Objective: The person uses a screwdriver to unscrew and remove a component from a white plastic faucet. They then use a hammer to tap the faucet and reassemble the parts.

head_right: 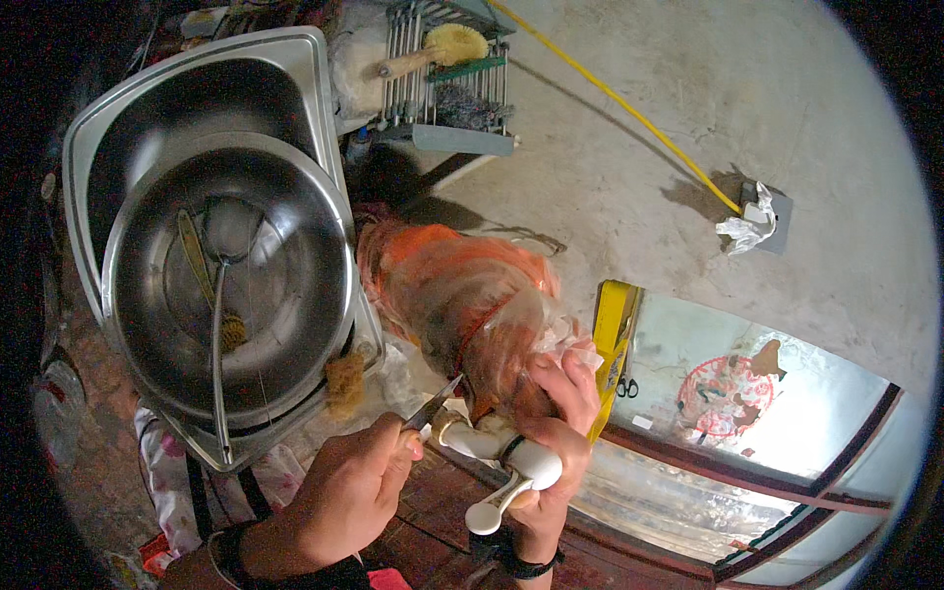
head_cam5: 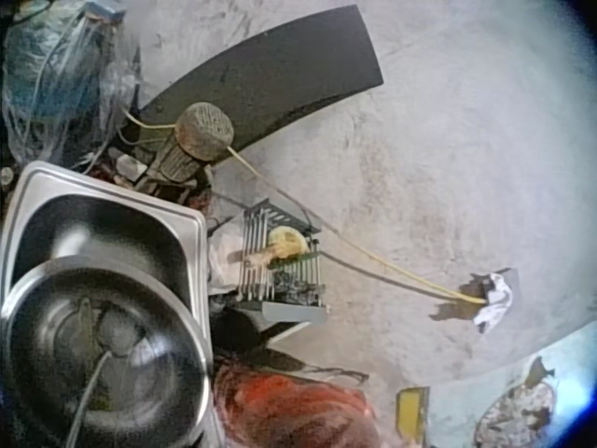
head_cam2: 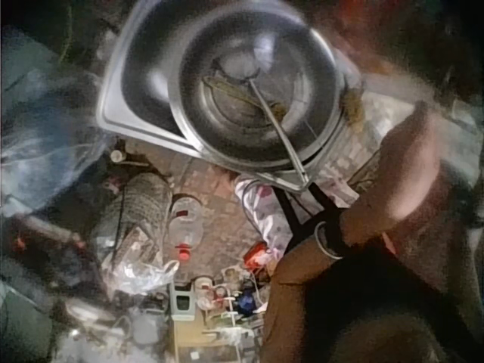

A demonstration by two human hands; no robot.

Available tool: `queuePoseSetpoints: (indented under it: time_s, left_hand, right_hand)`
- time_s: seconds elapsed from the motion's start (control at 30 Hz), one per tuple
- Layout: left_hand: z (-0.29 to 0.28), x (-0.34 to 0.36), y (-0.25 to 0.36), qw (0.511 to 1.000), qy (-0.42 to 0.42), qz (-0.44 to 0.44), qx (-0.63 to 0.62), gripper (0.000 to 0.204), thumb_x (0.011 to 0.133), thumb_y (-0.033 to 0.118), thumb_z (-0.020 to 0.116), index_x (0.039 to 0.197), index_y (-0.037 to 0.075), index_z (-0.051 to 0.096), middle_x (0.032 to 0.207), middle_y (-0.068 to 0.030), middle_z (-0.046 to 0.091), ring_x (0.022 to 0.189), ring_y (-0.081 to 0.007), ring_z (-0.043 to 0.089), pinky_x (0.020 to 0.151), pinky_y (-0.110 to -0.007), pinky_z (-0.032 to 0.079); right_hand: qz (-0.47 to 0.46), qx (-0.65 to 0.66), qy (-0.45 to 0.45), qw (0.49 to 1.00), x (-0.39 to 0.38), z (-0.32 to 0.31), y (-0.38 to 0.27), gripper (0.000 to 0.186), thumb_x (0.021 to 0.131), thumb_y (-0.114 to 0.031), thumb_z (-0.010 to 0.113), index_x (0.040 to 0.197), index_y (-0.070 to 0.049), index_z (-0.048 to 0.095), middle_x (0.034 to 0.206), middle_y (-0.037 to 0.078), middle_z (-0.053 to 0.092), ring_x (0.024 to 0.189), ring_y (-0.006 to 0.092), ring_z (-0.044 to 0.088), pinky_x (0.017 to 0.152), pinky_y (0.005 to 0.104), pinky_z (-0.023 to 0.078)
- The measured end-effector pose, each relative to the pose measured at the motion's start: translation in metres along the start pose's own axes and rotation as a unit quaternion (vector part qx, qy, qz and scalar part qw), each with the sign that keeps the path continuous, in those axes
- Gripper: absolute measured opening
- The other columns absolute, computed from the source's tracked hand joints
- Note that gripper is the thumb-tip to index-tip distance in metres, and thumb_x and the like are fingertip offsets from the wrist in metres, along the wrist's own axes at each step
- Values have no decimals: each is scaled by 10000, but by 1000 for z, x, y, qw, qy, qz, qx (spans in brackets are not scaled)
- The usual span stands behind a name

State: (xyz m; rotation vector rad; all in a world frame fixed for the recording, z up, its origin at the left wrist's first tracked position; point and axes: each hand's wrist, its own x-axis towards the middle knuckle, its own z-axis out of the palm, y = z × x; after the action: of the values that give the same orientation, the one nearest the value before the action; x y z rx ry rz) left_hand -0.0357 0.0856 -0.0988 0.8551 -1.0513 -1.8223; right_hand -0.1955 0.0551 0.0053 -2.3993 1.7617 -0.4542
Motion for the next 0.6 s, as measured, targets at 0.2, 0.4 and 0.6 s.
queuePoseSetpoints:
  time_s: [0.2,0.4,0.6]
  left_hand:
    - [-37,3,-21,989,111,-88,32,84,901,14,505,955,27,569,686,-93,517,623,-171,496,601,-312,427]
    - [-24,-12,5,982,-29,-90,-162,350,1024,252,384,1097,-36,570,820,-114,529,724,-216,531,669,-327,431]
    - [-21,-5,6,939,-146,-142,-276,474,1048,339,270,1142,-29,554,758,-22,461,697,-108,461,653,-259,396]
  right_hand:
    - [16,32,7,999,-1,3,-2,487,897,-599,474,985,-120,475,1239,194,554,1291,405,374,1080,554,209]
    - [-1,3,2,1000,4,2,-2,485,895,-599,478,999,-125,479,1232,191,558,1289,401,379,1079,549,216]
    - [-8,3,-10,1000,7,2,-1,490,892,-601,479,1007,-125,480,1234,199,558,1288,406,380,1078,548,216]
